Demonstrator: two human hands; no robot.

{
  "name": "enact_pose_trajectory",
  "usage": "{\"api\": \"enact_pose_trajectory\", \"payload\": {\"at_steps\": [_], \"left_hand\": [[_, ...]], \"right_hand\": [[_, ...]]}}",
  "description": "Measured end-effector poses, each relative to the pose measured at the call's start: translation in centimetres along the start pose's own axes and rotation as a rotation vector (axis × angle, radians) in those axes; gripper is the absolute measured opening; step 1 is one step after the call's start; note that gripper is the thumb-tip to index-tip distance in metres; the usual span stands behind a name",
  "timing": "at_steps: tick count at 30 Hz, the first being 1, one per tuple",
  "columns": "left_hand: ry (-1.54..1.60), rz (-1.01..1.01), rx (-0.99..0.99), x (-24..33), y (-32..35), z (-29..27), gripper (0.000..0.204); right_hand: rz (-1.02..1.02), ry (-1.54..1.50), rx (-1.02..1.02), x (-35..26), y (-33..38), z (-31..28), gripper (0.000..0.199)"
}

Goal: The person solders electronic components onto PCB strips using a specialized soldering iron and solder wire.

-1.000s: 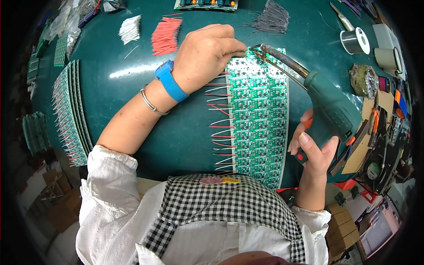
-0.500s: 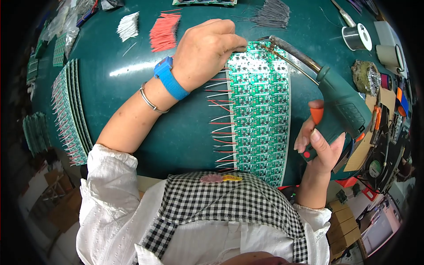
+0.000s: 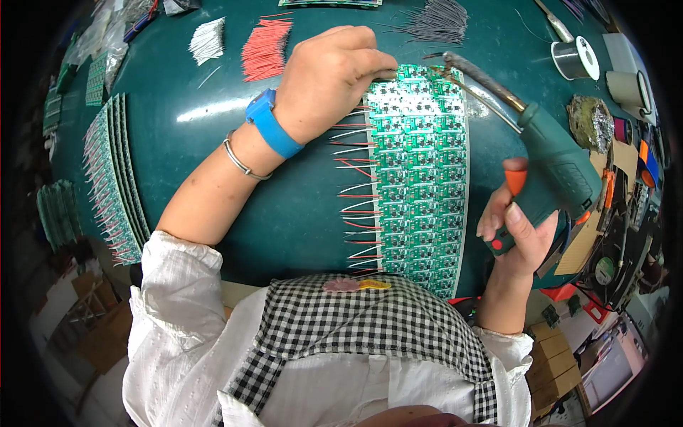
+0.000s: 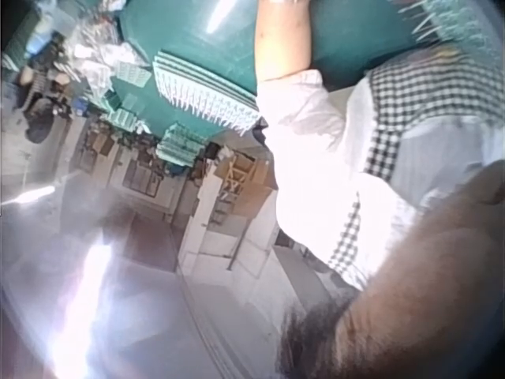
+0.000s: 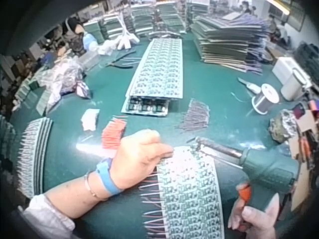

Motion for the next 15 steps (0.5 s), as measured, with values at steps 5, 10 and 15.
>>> {"api": "enact_pose_trajectory", "payload": {"at_steps": [5,10,15], "left_hand": [[0.016,-0.044,0.118,0.1,-0.8,-1.0,0.013],[-0.017,0.023,0.071,0.1,-2.7,0.7,0.011],[-0.160,-0.108,-0.211,0.0,-5.3,3.5,0.016]], "right_hand": [[-0.086,-0.044,-0.009,-0.5,-0.3,-0.5,0.061],[-0.110,-0.131,0.050,-0.6,-0.4,-1.1,0.060],[-0.150,-0.142,0.068,-1.0,-0.2,-1.2,0.060]]}}
Point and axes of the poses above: each hand's wrist, its own y-axis away from the middle knuckle, its own z-axis out of the palm, x = y × z, the point moved 3 cm from there along -y, towards the middle knuckle, and after that the axes turned 13 degrees about -z, right-handed, at the moved point
